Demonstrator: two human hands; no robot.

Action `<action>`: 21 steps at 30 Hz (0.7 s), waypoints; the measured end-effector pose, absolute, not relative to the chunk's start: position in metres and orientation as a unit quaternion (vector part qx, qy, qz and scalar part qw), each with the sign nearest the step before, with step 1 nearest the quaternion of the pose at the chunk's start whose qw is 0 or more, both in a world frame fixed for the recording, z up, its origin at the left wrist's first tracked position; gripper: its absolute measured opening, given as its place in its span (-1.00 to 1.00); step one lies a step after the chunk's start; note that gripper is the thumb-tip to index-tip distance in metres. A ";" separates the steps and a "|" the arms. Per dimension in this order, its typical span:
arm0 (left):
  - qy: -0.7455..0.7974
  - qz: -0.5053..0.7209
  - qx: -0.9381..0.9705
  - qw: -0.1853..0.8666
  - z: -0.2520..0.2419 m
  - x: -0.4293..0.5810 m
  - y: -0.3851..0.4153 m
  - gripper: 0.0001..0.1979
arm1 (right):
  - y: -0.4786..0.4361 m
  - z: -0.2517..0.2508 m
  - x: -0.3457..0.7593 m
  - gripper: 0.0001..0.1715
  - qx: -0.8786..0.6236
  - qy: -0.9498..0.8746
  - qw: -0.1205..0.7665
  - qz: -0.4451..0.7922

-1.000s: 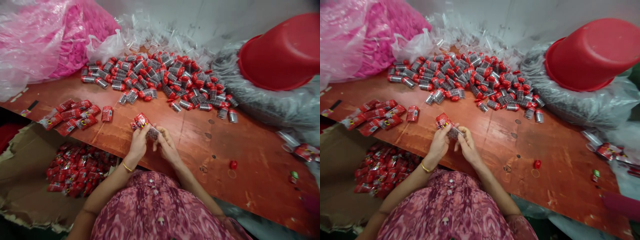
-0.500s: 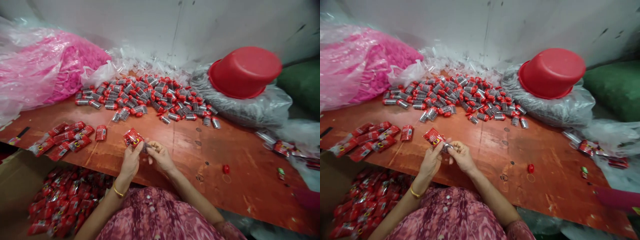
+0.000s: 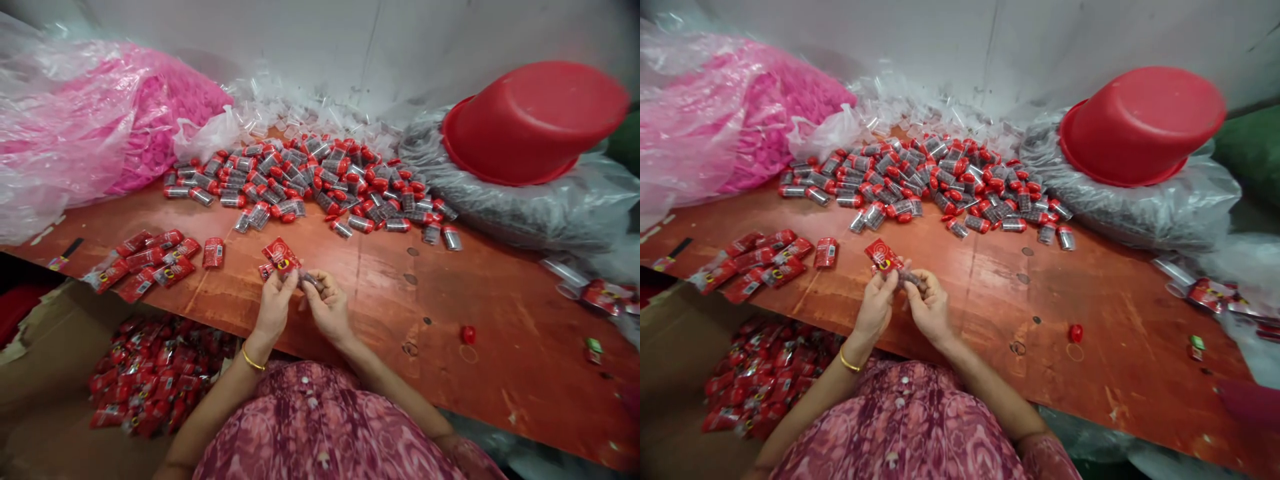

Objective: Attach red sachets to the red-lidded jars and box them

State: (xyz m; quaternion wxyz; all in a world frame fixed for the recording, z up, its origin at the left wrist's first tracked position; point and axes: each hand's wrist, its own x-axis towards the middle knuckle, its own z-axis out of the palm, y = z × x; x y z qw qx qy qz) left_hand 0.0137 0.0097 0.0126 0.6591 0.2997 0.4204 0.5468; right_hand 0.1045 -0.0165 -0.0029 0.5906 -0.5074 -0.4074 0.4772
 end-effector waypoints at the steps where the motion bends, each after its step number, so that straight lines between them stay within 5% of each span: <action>1: 0.420 0.555 0.306 0.649 0.011 0.011 0.012 -0.65 | -0.017 -0.007 0.106 -0.78 -0.514 -0.421 0.590 0.458; 5: 0.430 0.542 0.394 0.606 0.004 0.003 0.016 -0.73 | -0.019 -0.022 0.123 -0.80 -0.550 -0.538 0.528 0.359; 9: 0.420 0.484 0.507 0.576 -0.006 0.009 0.013 -0.77 | -0.015 -0.030 0.152 -0.59 -0.547 -0.621 0.477 0.296; 14: 0.443 0.417 0.622 0.493 -0.017 0.018 0.005 -0.76 | -0.004 -0.035 0.181 -0.76 -0.486 -0.702 0.446 0.267; 21: 0.460 0.371 0.738 0.325 -0.032 0.017 -0.001 -0.67 | 0.002 -0.041 0.190 -0.65 -0.451 -0.751 0.429 0.219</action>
